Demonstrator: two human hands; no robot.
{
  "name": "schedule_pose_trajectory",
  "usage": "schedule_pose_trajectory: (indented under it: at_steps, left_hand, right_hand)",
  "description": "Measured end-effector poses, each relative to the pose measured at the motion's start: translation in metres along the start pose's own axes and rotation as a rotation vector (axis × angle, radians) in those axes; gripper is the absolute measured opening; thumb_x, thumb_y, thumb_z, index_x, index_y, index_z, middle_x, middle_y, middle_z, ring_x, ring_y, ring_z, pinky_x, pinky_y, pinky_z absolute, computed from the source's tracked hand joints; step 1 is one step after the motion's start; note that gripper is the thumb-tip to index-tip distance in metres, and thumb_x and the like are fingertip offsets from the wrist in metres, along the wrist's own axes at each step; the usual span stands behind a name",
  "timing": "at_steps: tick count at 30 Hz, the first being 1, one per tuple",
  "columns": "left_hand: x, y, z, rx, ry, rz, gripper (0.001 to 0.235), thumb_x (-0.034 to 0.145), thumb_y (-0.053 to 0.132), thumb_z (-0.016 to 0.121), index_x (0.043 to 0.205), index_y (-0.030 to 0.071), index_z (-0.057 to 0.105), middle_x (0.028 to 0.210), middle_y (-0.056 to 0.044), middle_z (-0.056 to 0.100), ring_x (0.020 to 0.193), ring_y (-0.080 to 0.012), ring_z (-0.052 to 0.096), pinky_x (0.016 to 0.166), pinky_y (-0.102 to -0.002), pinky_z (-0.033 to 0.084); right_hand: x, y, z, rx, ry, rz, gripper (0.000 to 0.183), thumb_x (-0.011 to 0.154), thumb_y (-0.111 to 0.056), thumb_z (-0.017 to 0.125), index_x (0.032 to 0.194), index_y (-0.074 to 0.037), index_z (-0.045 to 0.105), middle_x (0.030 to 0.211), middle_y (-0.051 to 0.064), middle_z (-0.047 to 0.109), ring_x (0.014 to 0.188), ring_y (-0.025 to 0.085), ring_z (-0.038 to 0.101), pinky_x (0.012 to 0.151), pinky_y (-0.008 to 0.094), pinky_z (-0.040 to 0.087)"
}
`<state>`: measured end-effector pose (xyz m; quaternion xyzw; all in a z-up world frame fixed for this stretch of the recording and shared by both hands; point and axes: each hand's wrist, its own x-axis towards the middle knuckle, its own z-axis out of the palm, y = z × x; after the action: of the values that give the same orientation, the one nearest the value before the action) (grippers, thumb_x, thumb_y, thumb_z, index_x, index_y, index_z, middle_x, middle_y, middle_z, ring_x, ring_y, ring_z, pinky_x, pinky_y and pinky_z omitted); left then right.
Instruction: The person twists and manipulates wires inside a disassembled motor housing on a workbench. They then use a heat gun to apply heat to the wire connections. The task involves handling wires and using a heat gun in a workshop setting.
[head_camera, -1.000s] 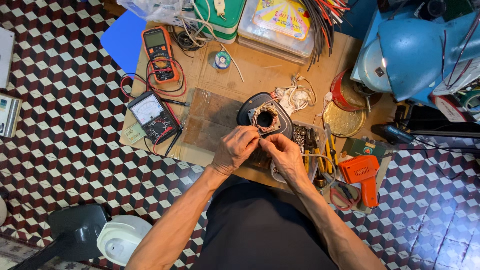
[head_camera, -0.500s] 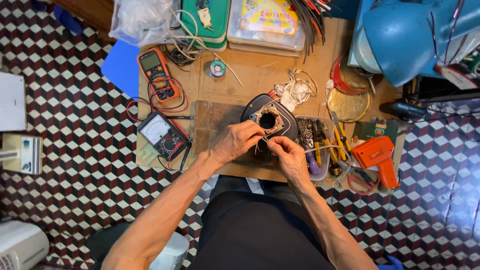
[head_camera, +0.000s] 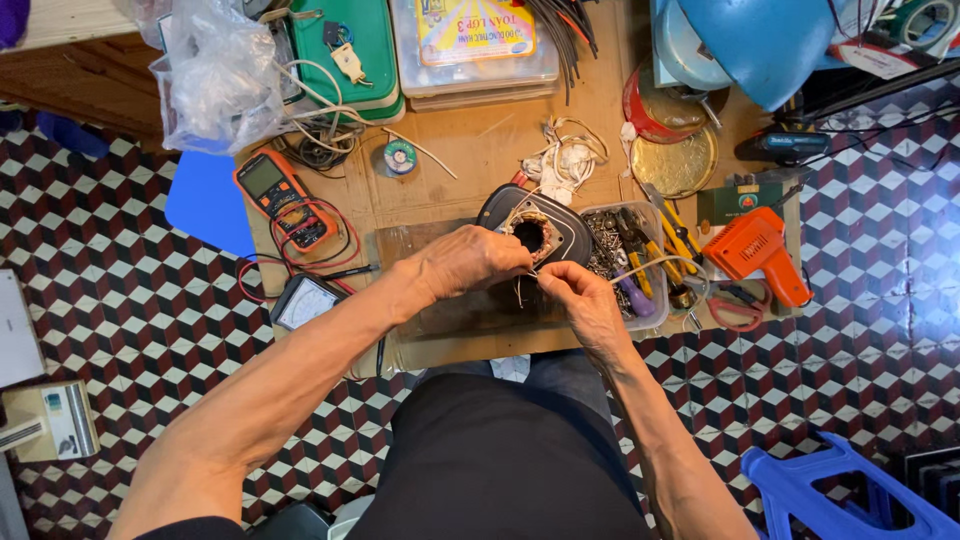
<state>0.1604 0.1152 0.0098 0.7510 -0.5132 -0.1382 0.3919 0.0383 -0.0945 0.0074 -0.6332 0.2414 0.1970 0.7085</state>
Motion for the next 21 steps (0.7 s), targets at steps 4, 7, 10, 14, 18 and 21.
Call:
schedule_pose_trajectory:
  at_steps: [4,7,10,14,18,21]
  left_hand:
    - [0.002,-0.005,0.0,0.085,-0.002,0.096,0.007,0.089,0.013,0.07,0.095,0.01,0.066,0.081,-0.009,0.066,0.074,-0.0313,0.068,0.062,-0.041,0.055]
    - [0.002,-0.003,0.006,0.128,0.053,0.113,0.008,0.088,0.012,0.071,0.092,0.009,0.065,0.08,-0.009,0.065,0.072,-0.03,0.068,0.061,-0.04,0.055]
    - [-0.006,0.002,0.011,0.18,0.109,0.084,0.012,0.087,0.013,0.072,0.091,0.007,0.062,0.08,-0.009,0.064,0.072,-0.0287,0.068,0.06,-0.039,0.054]
    - [-0.014,0.008,0.016,0.212,0.134,0.08,0.015,0.087,0.01,0.072,0.09,0.007,0.058,0.083,-0.009,0.061,0.075,-0.0263,0.068,0.063,-0.039,0.055]
    - [-0.017,0.01,0.017,0.171,0.181,0.072,0.016,0.084,0.006,0.072,0.092,0.005,0.058,0.086,-0.009,0.06,0.074,-0.0254,0.068,0.062,-0.038,0.055]
    - [-0.02,0.01,0.015,0.072,0.207,0.046,0.017,0.083,0.004,0.072,0.096,0.005,0.061,0.088,-0.009,0.063,0.076,-0.0258,0.069,0.063,-0.036,0.056]
  right_hand:
    - [0.0,-0.002,0.004,0.007,0.009,-0.018,0.019,0.098,-0.021,0.068,0.102,-0.003,0.072,0.084,-0.004,0.064,0.075,0.003,0.055,0.066,0.02,0.044]
    - [0.0,-0.003,0.004,-0.02,0.033,-0.022,0.019,0.098,-0.02,0.069,0.103,-0.002,0.072,0.084,-0.004,0.064,0.074,0.003,0.053,0.064,0.02,0.041]
    - [0.0,-0.006,0.006,-0.049,0.008,-0.023,0.019,0.097,-0.018,0.069,0.108,-0.003,0.07,0.086,-0.005,0.065,0.074,0.003,0.054,0.062,0.02,0.042]
    - [-0.004,-0.01,0.004,-0.049,0.001,-0.108,0.023,0.094,-0.013,0.069,0.115,-0.004,0.063,0.091,-0.004,0.067,0.077,0.003,0.058,0.064,0.02,0.046]
    - [-0.005,-0.008,0.005,-0.114,0.034,-0.175,0.022,0.097,-0.01,0.069,0.116,-0.002,0.063,0.094,-0.002,0.067,0.084,0.004,0.06,0.074,0.019,0.049]
    - [-0.004,-0.005,0.005,-0.128,0.049,-0.192,0.021,0.096,-0.012,0.068,0.115,-0.002,0.064,0.093,-0.002,0.066,0.083,0.004,0.06,0.073,0.019,0.049]
